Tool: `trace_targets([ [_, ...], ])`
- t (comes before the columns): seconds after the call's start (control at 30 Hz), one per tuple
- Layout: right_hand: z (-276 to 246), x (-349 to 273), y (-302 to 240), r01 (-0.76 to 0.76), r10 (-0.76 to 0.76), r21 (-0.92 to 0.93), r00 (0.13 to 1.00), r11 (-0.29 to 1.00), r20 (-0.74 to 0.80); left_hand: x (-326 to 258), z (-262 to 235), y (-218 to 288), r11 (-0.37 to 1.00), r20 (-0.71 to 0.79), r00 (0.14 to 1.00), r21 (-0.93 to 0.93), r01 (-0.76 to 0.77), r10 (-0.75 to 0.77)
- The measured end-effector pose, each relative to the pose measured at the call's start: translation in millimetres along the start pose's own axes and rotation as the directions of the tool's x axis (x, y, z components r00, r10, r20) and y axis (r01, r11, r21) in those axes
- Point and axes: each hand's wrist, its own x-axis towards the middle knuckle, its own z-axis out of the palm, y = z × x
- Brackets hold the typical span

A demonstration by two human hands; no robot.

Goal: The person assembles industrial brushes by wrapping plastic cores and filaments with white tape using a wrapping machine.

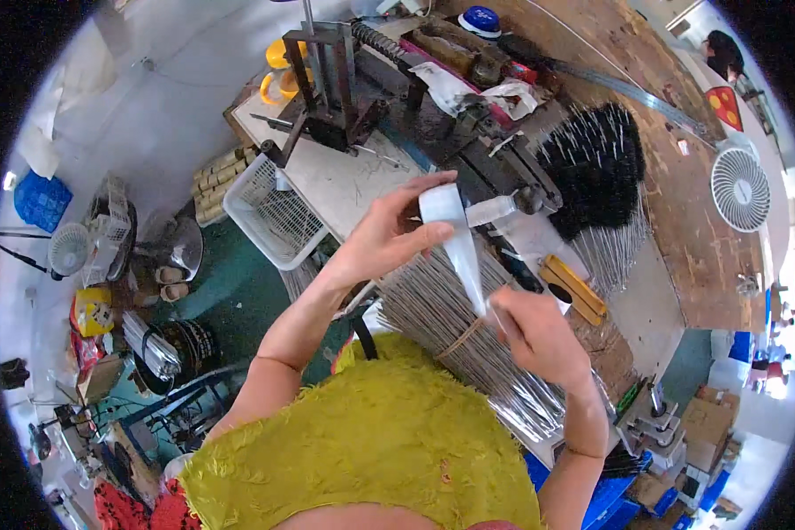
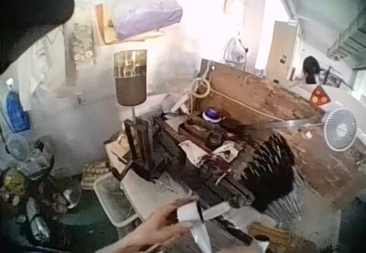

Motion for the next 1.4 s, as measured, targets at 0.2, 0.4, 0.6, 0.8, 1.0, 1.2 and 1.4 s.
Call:
trace_targets([
  [0.2,-18,23,-8,0.196,-0.007,0.287,0.836,0.938,-0.548,-8,5,-7,0.855,0.512,0.854,0.4,-0.33,0.09],
  [0.4,9,16,10,-0.197,0.09,-0.298,0.937,0.934,-0.338,-9,-4,-2,0.724,0.48,0.868,-0.552,0.413,-0.13],
  [0.6,13,19,-35,0.233,-0.233,-0.085,0.972,0.969,0.017,-6,29,-30,0.93,-0.157,0.966,-0.338,0.145,-0.207],
  [0.8,-23,51,-11,0.13,-0.11,0.016,0.891,0.991,-0.44,-17,28,-21,0.766,0.228,0.941,-0.548,0.336,-0.249],
  [1.0,0,40,8,-0.095,-0.015,-0.464,0.974,0.881,-0.227,-31,12,2,0.743,0.361,0.902,-0.531,0.407,-0.236],
  [1.2,17,37,-25,0.258,-0.276,-0.418,0.961,0.871,0.018,-12,17,-34,0.861,-0.145,0.898,-0.378,0.339,-0.416],
  [1.4,1,68,-31,0.34,-0.401,-0.232,0.863,0.911,-0.308,-17,20,-37,0.722,-0.09,0.939,-0.666,0.19,-0.331],
])
